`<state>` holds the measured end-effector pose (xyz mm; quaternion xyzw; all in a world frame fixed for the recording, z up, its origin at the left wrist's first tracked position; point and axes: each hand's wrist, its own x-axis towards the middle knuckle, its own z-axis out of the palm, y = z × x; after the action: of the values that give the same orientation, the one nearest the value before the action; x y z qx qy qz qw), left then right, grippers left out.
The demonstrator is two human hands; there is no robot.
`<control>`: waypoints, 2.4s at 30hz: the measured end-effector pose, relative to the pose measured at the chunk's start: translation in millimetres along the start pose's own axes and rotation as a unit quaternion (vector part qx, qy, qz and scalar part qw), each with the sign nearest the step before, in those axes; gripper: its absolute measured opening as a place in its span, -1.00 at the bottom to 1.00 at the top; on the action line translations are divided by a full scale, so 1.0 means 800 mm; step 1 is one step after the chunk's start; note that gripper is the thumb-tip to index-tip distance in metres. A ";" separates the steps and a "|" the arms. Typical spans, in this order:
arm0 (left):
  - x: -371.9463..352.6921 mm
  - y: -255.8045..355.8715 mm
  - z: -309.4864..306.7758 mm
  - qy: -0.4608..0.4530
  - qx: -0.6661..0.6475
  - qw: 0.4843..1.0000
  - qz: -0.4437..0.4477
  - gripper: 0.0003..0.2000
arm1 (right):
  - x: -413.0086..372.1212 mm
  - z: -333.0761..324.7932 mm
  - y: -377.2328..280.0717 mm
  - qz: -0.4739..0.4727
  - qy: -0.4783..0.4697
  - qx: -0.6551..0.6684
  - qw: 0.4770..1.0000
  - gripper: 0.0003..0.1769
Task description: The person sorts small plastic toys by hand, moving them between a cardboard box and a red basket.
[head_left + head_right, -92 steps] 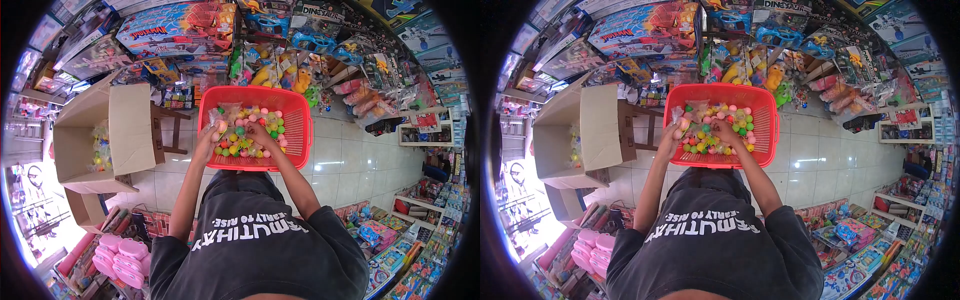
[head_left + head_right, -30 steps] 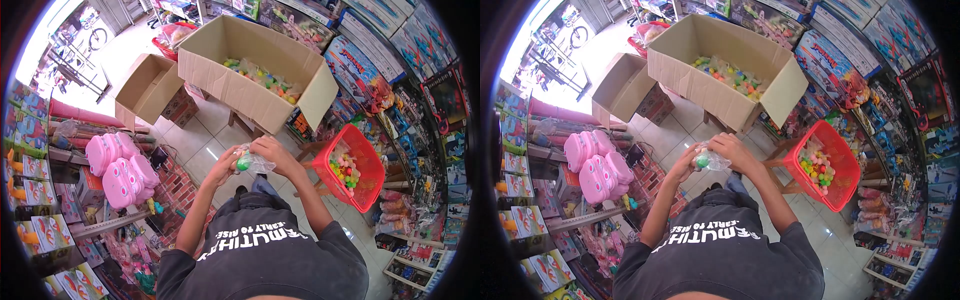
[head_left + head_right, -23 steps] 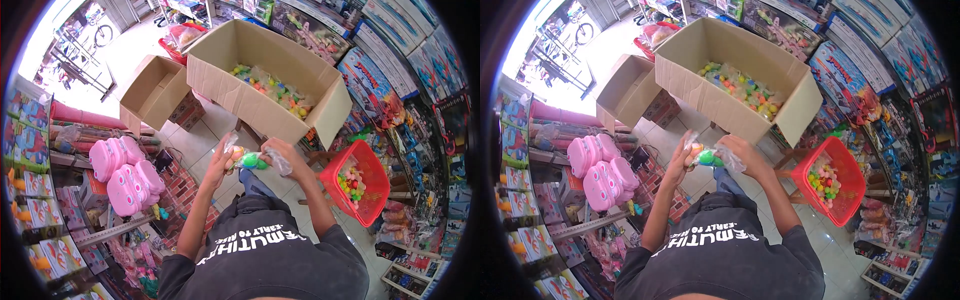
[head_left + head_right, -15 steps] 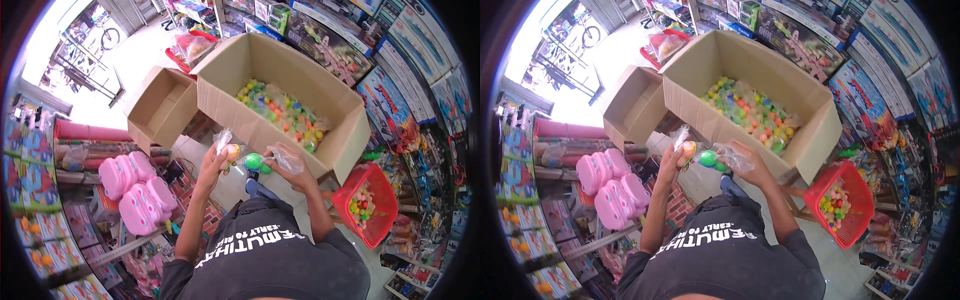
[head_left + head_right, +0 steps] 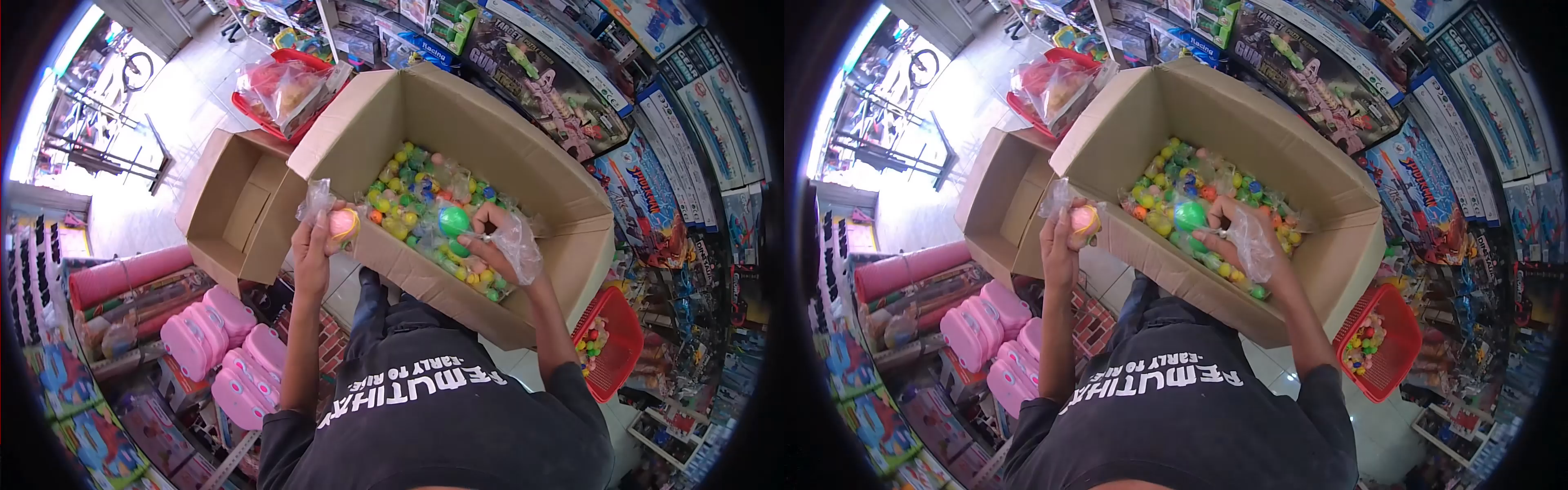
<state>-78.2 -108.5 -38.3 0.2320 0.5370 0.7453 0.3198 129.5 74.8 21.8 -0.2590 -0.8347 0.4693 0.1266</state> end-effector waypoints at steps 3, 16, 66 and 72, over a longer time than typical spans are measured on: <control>0.042 0.011 -0.018 -0.004 0.055 0.998 0.032 -0.65 | 0.036 0.002 0.012 0.018 0.013 -0.003 1.000 -0.66; 0.214 0.018 -0.067 -0.107 0.094 0.990 -0.022 -0.69 | 0.217 0.129 0.199 0.017 -0.071 0.020 0.997 -0.71; 0.236 0.012 0.089 -0.280 0.245 0.928 0.031 -0.64 | 0.220 0.008 0.059 -0.127 -0.052 0.074 0.988 -0.51; 0.247 -0.020 0.101 -0.336 0.374 0.859 -0.099 -0.66 | 0.207 0.025 0.089 -0.098 -0.028 0.120 0.987 -0.53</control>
<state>-154.5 90.8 -27.6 0.5162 0.6554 0.3296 0.4420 4.6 182.3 -54.4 -0.1456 -0.7966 0.5587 0.1793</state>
